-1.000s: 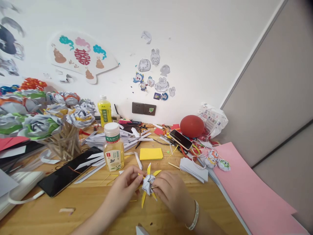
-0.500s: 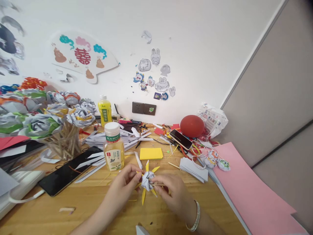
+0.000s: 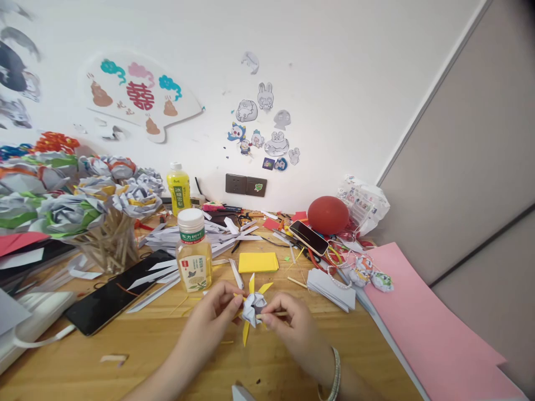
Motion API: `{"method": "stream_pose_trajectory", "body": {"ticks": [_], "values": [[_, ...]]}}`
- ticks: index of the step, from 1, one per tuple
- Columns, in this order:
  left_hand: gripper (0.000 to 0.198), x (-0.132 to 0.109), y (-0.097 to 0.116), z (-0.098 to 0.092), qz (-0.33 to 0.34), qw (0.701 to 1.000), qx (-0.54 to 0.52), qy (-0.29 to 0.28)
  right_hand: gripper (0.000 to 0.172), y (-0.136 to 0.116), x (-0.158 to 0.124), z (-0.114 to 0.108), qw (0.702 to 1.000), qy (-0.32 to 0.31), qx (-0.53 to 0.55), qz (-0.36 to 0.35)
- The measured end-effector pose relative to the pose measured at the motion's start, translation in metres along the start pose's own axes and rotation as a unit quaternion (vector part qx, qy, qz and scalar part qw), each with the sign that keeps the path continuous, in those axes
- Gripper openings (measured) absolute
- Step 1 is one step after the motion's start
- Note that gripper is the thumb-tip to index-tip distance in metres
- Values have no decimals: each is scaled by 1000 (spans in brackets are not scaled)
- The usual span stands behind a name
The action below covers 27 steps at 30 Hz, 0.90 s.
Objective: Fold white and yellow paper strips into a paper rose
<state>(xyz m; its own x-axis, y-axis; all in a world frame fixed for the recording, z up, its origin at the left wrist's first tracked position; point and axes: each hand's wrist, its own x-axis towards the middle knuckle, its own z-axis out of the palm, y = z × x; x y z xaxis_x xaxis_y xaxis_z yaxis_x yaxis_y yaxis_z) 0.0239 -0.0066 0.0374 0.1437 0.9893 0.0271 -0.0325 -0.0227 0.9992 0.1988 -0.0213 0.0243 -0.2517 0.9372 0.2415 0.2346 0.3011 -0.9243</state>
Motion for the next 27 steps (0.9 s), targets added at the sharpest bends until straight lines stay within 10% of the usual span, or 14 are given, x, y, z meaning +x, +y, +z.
{"method": "stream_pose_trajectory", "body": {"ticks": [15,27], "values": [[26,-1,-2,1,18,1000,20,5,6,-2,1,6,996,68,-35,-47],[26,0,-5,-1,35,998,51,17,5,7,2,11,996,50,51,49]]}}
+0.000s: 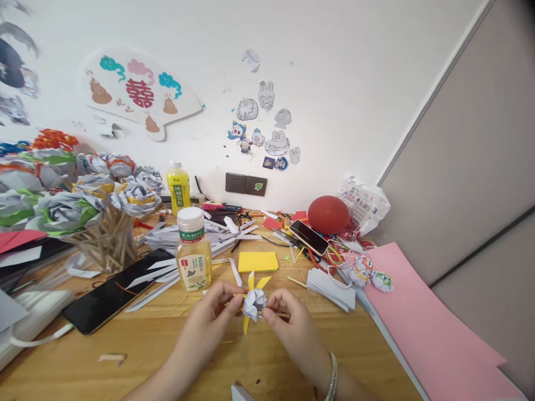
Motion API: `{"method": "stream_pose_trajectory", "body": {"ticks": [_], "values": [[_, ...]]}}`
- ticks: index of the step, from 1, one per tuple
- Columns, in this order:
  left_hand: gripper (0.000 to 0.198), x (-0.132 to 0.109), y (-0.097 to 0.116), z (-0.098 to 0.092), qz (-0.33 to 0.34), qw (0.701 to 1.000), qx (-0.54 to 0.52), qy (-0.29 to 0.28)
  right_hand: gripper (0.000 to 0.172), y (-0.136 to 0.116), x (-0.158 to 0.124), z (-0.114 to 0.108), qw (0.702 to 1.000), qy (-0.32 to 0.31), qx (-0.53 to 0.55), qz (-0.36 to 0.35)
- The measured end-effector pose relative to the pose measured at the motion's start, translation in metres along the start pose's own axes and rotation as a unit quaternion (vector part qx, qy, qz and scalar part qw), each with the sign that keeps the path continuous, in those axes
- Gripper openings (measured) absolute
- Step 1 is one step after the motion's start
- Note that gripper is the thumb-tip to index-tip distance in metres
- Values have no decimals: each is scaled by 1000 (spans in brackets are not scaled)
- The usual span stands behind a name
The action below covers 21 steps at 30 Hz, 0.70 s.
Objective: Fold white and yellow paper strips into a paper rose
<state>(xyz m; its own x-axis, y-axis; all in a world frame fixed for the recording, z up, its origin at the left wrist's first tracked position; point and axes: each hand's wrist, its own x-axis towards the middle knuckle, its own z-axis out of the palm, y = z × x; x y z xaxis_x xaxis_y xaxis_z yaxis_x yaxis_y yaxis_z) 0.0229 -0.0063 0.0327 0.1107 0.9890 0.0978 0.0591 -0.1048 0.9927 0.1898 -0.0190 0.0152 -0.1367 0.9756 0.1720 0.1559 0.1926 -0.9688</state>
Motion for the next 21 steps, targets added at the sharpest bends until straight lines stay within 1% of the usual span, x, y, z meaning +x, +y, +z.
{"method": "stream_pose_trajectory", "body": {"ticks": [3,7,11,13,15,19,21], "values": [[27,-1,1,0,-1,1000,4,-2,1,-3,0,-2,1000,0,-18,-24],[29,-1,4,1,-6,1000,-6,-1,7,-8,-2,-4,992,7,-96,-79],[31,-2,7,2,-13,1000,-20,3,14,-10,-3,-8,963,0,-210,-167],[31,-2,7,3,-12,1000,-21,4,15,-9,-3,-10,955,-4,-229,-189],[31,-2,7,3,-9,1000,-16,4,14,-9,-2,-11,961,-12,-209,-180],[29,-2,6,2,-7,1000,-7,-2,8,-7,0,-10,982,-17,-127,-138],[29,-1,5,2,-6,1000,-10,-6,7,-6,0,-10,986,-17,-110,-121]]}}
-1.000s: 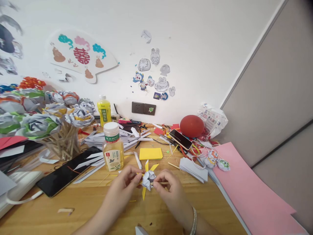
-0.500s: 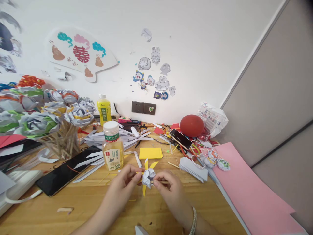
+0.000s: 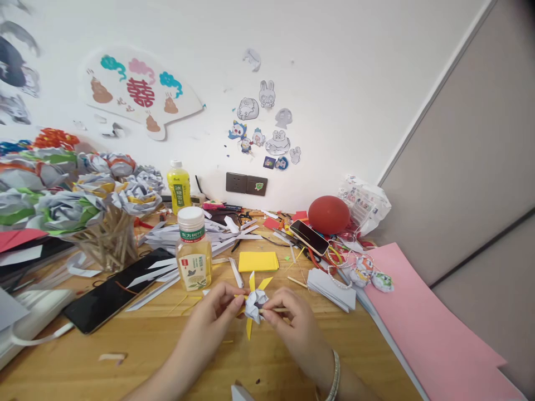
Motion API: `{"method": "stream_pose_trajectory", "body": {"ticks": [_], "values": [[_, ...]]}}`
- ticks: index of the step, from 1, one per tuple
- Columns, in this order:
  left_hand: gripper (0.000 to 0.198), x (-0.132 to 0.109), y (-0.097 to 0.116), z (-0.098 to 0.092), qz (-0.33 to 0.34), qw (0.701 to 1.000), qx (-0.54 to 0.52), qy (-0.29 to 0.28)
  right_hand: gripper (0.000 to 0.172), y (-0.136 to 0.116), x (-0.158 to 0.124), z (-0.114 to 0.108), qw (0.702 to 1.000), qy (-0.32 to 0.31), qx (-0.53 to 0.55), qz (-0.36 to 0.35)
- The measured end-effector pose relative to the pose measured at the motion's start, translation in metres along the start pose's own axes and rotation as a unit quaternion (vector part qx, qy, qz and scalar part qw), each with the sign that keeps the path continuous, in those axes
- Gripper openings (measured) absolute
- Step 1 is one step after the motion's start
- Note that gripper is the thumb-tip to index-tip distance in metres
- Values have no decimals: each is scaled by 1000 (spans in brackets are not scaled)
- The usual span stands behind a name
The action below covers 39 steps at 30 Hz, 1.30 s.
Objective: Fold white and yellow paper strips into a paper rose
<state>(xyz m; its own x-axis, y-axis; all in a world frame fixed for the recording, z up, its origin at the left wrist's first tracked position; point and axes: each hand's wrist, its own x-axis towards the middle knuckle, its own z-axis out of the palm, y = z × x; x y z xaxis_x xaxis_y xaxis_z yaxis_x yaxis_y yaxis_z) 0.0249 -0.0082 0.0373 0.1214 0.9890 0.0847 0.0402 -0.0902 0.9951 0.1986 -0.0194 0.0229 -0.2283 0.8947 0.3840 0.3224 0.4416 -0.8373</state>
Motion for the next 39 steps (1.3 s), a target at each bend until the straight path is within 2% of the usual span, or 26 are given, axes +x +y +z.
{"method": "stream_pose_trajectory", "body": {"ticks": [5,7,12,17,21,29,34,39], "values": [[28,0,-1,0,-1,1000,-4,-1,8,0,-1,-1,999,-24,-19,30],[28,-1,0,0,-2,1000,-4,1,8,-1,0,-1,999,-29,4,43],[32,-1,3,2,-12,1000,-22,9,8,0,0,2,993,-21,84,81],[33,-1,5,2,-15,999,-30,11,15,-1,-1,4,992,-11,83,89],[32,-1,4,2,-10,999,-33,7,10,-3,0,4,992,-12,89,94],[33,-1,3,0,-4,1000,-12,11,5,-6,0,5,995,7,56,79],[34,-1,3,1,-6,1000,-13,9,8,-5,0,5,997,19,29,69],[34,0,2,0,-9,1000,-9,10,11,-4,1,3,998,20,-60,14]]}}
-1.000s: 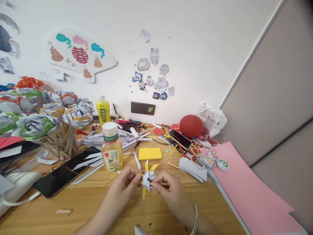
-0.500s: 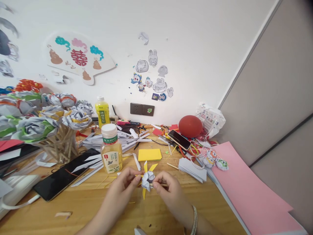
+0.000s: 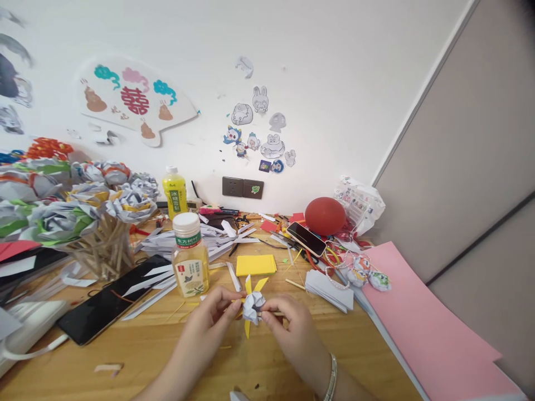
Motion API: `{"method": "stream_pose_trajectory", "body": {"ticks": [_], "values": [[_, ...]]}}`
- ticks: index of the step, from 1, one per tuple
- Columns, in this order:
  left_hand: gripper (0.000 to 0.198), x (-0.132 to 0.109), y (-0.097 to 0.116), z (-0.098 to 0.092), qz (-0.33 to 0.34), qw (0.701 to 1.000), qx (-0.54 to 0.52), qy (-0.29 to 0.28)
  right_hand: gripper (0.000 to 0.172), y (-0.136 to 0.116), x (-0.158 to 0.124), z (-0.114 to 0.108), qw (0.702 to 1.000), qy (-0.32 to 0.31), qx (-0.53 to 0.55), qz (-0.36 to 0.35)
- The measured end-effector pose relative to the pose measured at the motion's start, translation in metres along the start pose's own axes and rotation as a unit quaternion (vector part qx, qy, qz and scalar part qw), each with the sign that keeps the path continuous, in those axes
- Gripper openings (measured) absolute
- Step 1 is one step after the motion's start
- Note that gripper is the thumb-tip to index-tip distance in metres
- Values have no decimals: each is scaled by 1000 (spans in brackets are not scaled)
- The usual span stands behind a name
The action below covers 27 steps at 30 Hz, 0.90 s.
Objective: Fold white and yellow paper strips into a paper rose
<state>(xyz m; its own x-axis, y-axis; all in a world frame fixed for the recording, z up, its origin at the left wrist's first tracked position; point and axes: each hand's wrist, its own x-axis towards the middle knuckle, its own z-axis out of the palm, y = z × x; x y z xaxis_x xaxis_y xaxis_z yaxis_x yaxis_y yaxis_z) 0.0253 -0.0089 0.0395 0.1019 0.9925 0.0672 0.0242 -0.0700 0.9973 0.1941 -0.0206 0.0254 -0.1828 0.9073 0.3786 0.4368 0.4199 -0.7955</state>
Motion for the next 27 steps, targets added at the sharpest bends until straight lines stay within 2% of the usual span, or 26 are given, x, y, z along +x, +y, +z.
{"method": "stream_pose_trajectory", "body": {"ticks": [5,12,17,23,27], "values": [[33,0,-1,0,3,1000,0,-3,13,2,1,-4,995,-15,-88,-52],[34,0,2,2,-14,1000,-13,-11,12,3,0,-6,994,-32,-82,-60],[40,2,-3,1,-36,999,-26,-20,14,2,-1,-5,995,-28,-76,-63],[49,8,-20,1,-81,992,-74,-58,10,8,0,-5,988,-37,-70,-132],[53,12,-27,1,-96,990,-70,-71,22,11,0,-5,974,-46,-111,-193]]}}
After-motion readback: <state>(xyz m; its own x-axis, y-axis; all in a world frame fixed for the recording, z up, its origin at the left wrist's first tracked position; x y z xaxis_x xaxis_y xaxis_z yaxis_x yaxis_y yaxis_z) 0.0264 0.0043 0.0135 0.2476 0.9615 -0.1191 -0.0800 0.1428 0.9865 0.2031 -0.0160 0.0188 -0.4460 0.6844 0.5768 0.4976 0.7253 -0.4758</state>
